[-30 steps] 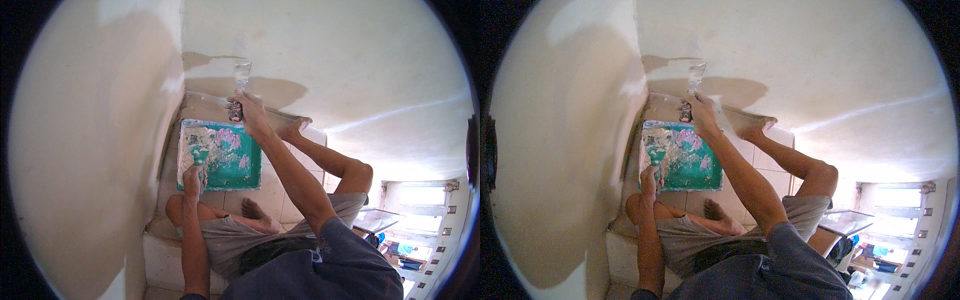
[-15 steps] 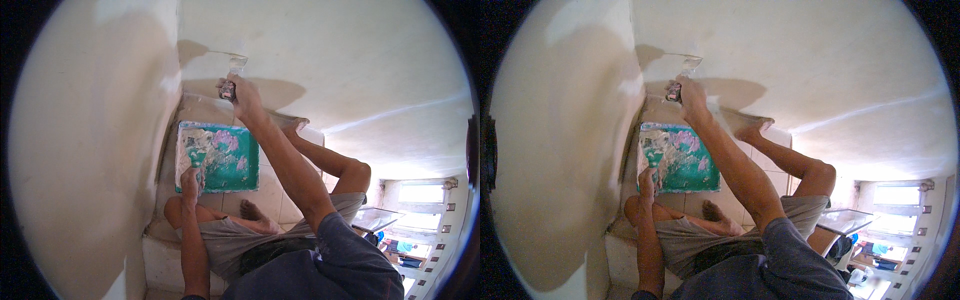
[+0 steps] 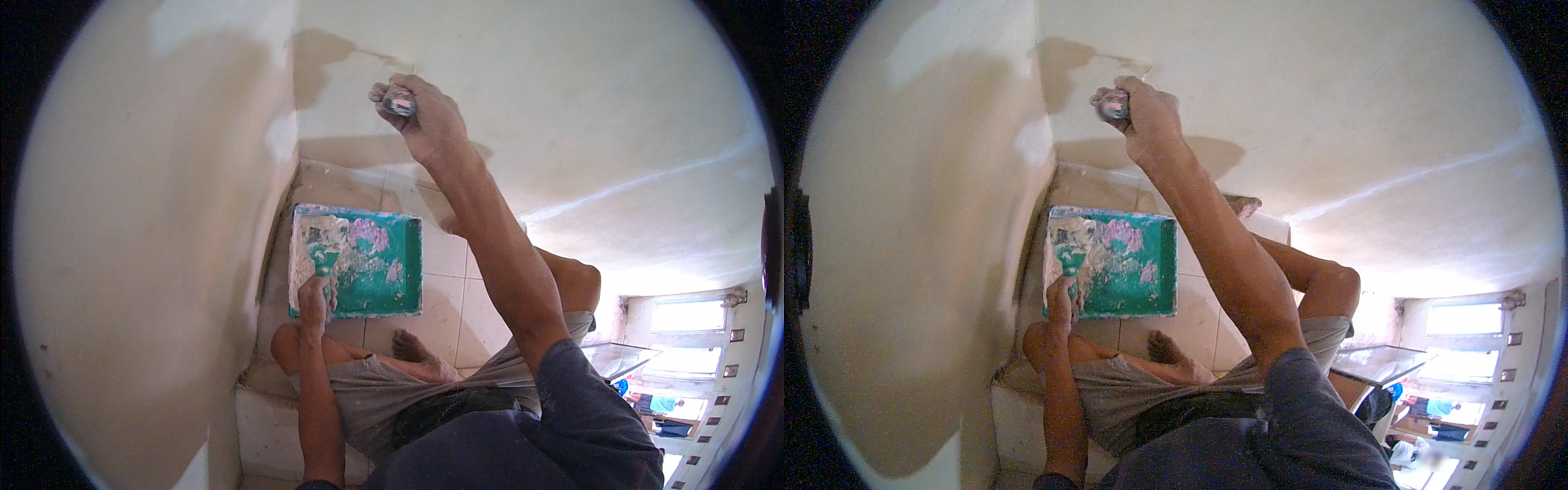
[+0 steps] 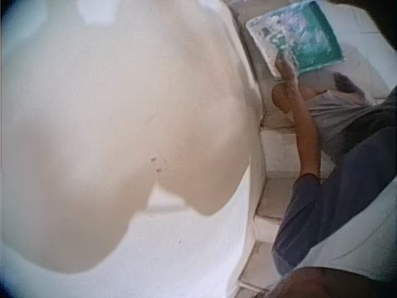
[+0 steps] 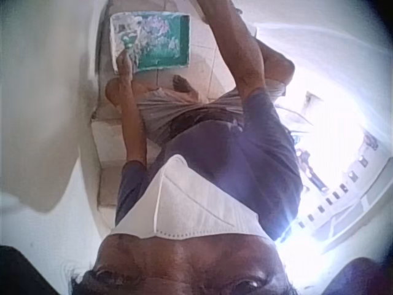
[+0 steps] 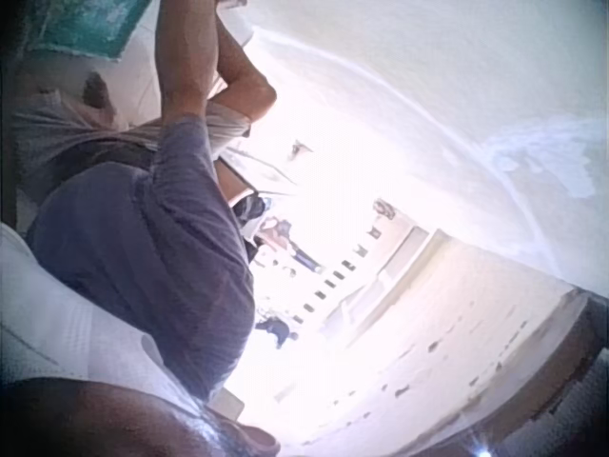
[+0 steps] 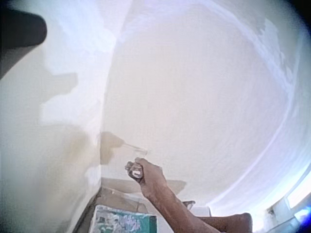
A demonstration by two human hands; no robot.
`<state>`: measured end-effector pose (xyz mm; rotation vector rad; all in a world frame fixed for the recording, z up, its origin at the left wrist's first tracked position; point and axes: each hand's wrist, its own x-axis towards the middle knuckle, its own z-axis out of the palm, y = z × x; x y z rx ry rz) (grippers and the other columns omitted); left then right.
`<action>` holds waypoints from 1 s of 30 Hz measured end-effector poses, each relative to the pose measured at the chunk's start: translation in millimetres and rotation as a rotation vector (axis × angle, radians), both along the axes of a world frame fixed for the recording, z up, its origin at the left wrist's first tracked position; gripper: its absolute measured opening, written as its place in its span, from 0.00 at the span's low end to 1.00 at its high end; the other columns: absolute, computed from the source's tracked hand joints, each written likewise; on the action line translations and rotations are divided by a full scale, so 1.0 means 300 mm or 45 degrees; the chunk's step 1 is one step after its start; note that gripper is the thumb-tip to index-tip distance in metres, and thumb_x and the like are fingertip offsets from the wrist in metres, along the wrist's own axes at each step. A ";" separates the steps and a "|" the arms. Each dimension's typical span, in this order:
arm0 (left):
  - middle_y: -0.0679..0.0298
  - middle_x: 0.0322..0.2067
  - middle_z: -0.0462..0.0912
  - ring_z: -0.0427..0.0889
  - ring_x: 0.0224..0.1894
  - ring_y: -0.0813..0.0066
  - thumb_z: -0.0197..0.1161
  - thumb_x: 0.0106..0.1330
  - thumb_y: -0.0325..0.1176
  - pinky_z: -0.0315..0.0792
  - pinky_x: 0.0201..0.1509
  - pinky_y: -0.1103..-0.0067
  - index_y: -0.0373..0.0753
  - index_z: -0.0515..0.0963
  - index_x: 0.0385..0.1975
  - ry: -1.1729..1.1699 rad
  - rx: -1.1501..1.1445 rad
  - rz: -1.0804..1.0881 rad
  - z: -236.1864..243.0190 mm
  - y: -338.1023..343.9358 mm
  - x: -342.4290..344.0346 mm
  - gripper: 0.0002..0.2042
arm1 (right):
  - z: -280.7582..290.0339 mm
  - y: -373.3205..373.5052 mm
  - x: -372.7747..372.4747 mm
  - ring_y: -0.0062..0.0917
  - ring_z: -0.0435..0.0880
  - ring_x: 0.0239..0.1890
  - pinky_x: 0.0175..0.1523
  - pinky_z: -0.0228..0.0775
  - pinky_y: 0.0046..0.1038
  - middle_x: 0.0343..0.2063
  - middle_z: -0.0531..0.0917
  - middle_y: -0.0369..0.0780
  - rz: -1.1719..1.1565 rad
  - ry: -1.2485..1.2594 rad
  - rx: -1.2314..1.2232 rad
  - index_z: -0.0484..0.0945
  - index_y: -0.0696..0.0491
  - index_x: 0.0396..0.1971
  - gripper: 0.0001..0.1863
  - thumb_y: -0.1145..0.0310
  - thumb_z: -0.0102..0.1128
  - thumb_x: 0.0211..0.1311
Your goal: The person applies patching compound to a wall using a putty knife. They pick up the compound from a tray and spread it over cracks and holes in the wall surface.
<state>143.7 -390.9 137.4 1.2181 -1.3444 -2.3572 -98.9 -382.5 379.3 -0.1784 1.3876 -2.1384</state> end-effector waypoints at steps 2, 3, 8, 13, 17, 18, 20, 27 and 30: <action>0.68 0.15 0.69 0.67 0.12 0.82 0.48 0.60 0.35 0.59 0.13 0.85 0.35 0.71 0.25 0.018 -0.019 0.013 -0.008 -0.002 0.006 0.10 | 0.006 0.039 0.028 0.26 0.79 0.28 0.30 0.73 0.22 0.29 0.77 0.43 0.062 0.099 0.026 0.70 0.62 0.35 0.10 0.70 0.51 0.58; 0.68 0.15 0.69 0.67 0.12 0.82 0.48 0.60 0.35 0.59 0.14 0.85 0.35 0.71 0.25 0.031 -0.013 0.039 -0.016 -0.001 0.010 0.10 | -0.012 0.062 0.031 0.24 0.78 0.26 0.28 0.72 0.22 0.28 0.77 0.42 0.084 0.141 0.083 0.70 0.61 0.35 0.10 0.69 0.51 0.58; 0.67 0.15 0.69 0.66 0.13 0.81 0.48 0.59 0.35 0.61 0.15 0.84 0.34 0.71 0.25 0.000 -0.002 0.010 0.004 0.004 -0.007 0.11 | -0.221 0.216 0.060 0.19 0.73 0.19 0.20 0.65 0.21 0.24 0.76 0.38 0.092 0.134 0.392 0.71 0.58 0.35 0.10 0.68 0.52 0.57; 0.67 0.15 0.69 0.66 0.13 0.81 0.49 0.59 0.34 0.61 0.15 0.85 0.34 0.72 0.24 0.002 -0.012 0.059 -0.012 0.003 -0.010 0.10 | -0.429 0.342 0.009 0.23 0.75 0.20 0.23 0.67 0.25 0.18 0.75 0.38 0.183 0.737 1.139 0.69 0.58 0.36 0.15 0.69 0.59 0.48; 0.67 0.16 0.69 0.66 0.13 0.82 0.50 0.58 0.34 0.61 0.15 0.85 0.34 0.72 0.23 0.005 0.015 0.078 -0.027 0.003 -0.002 0.10 | -0.383 0.390 -0.022 0.41 0.77 0.28 0.34 0.69 0.35 0.22 0.77 0.49 0.135 1.358 1.435 0.66 0.59 0.36 0.20 0.70 0.61 0.41; 0.66 0.16 0.69 0.66 0.13 0.82 0.50 0.58 0.34 0.61 0.15 0.85 0.34 0.72 0.23 -0.002 0.011 0.078 -0.024 0.001 0.001 0.10 | -0.343 0.393 -0.020 0.48 0.78 0.31 0.38 0.69 0.39 0.25 0.77 0.53 0.196 1.365 1.448 0.65 0.59 0.37 0.21 0.71 0.61 0.40; 0.66 0.16 0.69 0.66 0.13 0.82 0.50 0.58 0.34 0.61 0.15 0.84 0.34 0.71 0.23 -0.021 -0.001 0.080 -0.009 -0.004 0.007 0.10 | -0.262 0.398 -0.010 0.42 0.79 0.30 0.36 0.70 0.37 0.25 0.78 0.50 0.231 1.417 1.448 0.67 0.58 0.34 0.18 0.71 0.61 0.40; 0.66 0.15 0.69 0.65 0.12 0.82 0.49 0.58 0.34 0.60 0.14 0.85 0.34 0.71 0.23 0.030 0.031 0.089 -0.020 -0.006 0.007 0.10 | -0.153 0.419 -0.114 0.36 0.77 0.37 0.43 0.69 0.36 0.31 0.79 0.44 0.189 1.945 1.689 0.75 0.55 0.35 0.14 0.64 0.53 0.51; 0.67 0.15 0.69 0.64 0.11 0.82 0.49 0.59 0.35 0.58 0.13 0.85 0.34 0.71 0.23 0.004 0.000 0.093 -0.011 0.011 -0.014 0.10 | -0.218 0.456 -0.136 0.35 0.76 0.40 0.44 0.69 0.37 0.35 0.78 0.45 0.115 2.138 1.615 0.75 0.56 0.35 0.15 0.62 0.53 0.51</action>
